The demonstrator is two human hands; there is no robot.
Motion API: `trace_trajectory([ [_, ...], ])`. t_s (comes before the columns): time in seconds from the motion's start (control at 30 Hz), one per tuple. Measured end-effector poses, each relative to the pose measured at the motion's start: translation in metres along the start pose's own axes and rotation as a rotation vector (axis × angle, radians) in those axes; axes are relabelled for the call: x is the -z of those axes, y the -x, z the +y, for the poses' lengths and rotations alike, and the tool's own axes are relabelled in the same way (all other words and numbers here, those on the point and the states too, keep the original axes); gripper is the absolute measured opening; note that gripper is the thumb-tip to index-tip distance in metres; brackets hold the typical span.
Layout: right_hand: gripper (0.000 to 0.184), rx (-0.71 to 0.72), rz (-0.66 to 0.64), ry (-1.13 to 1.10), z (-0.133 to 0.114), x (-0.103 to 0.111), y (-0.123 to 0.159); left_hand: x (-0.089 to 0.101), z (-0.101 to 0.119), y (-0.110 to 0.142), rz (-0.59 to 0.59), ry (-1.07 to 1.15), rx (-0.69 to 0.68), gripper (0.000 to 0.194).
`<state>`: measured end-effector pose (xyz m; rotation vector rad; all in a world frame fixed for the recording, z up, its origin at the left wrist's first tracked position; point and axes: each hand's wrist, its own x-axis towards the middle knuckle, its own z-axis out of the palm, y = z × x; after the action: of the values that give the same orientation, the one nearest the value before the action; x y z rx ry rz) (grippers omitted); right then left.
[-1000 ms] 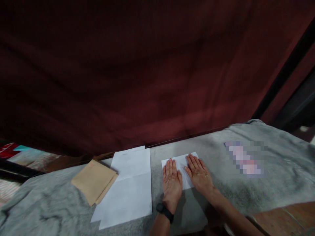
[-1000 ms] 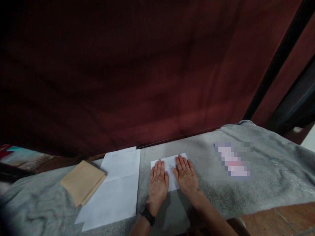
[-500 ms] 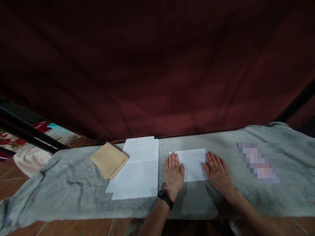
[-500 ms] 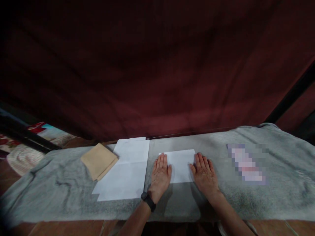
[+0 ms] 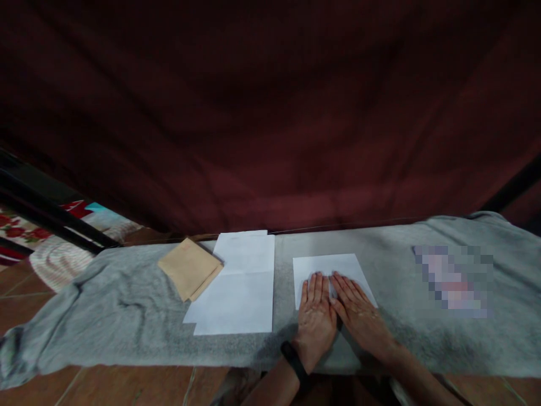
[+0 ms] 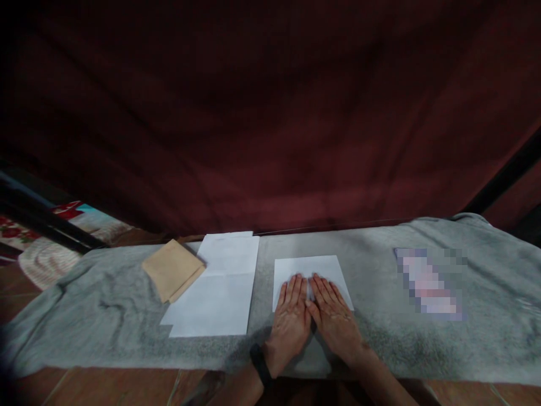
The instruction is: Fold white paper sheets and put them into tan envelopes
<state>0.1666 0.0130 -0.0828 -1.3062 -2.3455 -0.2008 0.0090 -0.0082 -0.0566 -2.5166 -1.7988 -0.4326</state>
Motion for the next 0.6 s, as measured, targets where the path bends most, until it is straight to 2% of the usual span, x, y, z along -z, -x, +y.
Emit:
trace_trajectory([
  [0.13,0.064,-0.029,0.023,0.047,0.007,-0.001,0.004,0.000,-0.010,0.004,0.022,-0.016,0.068,0.060],
  [0.3,0.056,-0.036,0.020,0.137,0.021,0.004,0.011,0.006,-0.021,0.008,0.007,-0.008,0.116,0.058],
  [0.5,0.045,-0.023,0.038,0.204,0.040,0.006,0.020,0.010,-0.027,0.011,0.007,-0.005,0.154,0.059],
  [0.6,0.046,-0.055,0.037,0.204,0.047,0.005,0.024,0.010,-0.027,0.011,0.007,-0.014,0.163,0.060],
])
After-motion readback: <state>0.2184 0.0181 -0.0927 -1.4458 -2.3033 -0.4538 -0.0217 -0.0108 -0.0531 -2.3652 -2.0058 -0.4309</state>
